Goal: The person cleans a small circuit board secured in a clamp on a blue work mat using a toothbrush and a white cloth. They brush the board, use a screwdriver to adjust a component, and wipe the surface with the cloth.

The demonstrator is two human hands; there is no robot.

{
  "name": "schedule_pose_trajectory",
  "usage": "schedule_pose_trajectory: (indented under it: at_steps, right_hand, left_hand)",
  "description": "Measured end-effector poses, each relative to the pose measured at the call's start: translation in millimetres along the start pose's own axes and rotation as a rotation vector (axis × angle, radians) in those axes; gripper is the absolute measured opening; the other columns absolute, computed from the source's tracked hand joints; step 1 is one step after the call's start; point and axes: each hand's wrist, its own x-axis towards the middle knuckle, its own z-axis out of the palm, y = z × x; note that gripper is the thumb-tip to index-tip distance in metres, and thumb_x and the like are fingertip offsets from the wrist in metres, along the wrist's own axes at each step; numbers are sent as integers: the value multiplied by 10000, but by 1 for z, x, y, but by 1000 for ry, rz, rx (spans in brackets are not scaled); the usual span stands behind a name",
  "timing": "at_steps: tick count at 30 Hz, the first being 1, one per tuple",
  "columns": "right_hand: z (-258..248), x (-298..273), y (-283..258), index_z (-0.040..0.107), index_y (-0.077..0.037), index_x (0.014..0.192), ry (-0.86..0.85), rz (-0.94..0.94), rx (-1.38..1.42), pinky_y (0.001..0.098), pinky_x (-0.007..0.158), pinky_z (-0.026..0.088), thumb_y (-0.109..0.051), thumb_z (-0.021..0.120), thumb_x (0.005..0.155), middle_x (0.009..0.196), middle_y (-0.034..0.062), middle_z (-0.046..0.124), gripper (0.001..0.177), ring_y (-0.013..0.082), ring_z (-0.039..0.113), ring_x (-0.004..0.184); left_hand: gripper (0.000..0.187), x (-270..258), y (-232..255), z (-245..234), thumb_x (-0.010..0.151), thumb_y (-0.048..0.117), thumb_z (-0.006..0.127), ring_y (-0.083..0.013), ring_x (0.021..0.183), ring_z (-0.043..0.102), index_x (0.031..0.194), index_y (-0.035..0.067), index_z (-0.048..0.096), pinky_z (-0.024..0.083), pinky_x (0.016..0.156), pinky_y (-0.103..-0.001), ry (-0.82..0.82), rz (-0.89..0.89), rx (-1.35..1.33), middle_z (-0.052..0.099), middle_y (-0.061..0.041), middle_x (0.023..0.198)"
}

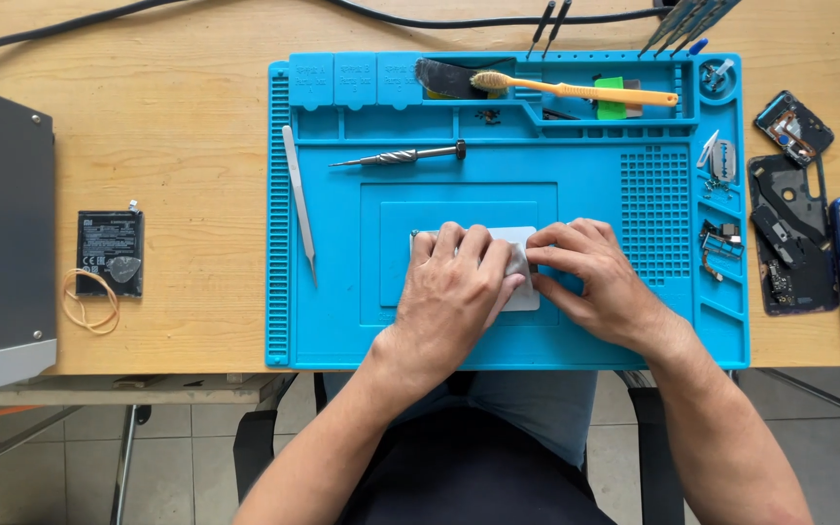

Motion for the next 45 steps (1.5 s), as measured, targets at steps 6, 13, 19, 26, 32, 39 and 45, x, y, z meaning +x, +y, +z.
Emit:
schedule_pose_trajectory:
  at_steps: [6,13,19,26,32,39,45]
  right_hand:
    - [-1,0,-3,748,-190,1175,1,8,-3,427,1050,387,-164,717,945,1109,-7,677,234,192,602,978]
    - [1,0,0,738,-198,1202,-4,4,-29,417,1043,387,-181,713,947,1107,-14,670,257,178,596,974]
    - [-1,3,-4,738,-186,1208,2,7,-21,417,1045,386,-167,715,943,1103,-4,671,267,178,596,973]
    - [1,1,-2,740,-191,1203,7,9,-13,413,1045,384,-174,718,943,1096,-13,675,262,175,599,978]
    - [0,2,-3,734,-197,1201,6,0,-41,398,1027,389,-194,715,950,1086,-15,654,252,171,573,946]
    - [-1,3,-5,742,-184,1191,10,17,-11,415,1040,384,-167,720,942,1092,-9,676,251,177,599,984]
    - [-2,4,-7,745,-177,1165,16,20,2,416,1043,387,-160,724,936,1093,-6,682,230,181,603,984]
  left_hand:
    - [187,-2,2,13,961,295,722,-203,879,533,972,116,670,366,723,-368,10,14,78,536,-33,857]
    - [224,0,2,7,973,327,701,-197,857,532,974,105,676,368,718,-360,29,0,76,552,-44,849]
    - [193,-2,2,27,943,273,740,-219,858,540,977,97,666,372,710,-369,36,58,112,536,-50,857]
    - [207,2,1,13,987,279,688,-209,821,565,964,73,683,404,704,-357,57,36,69,569,-73,834]
    - [114,-3,6,29,969,168,685,-248,816,564,949,63,643,388,679,-373,102,64,97,530,-72,848]
    - [201,4,3,9,972,262,705,-218,831,567,952,63,678,413,714,-358,54,78,97,565,-78,843]
    - [147,0,-2,23,953,191,720,-225,843,588,959,56,664,426,706,-342,58,117,96,569,-76,848]
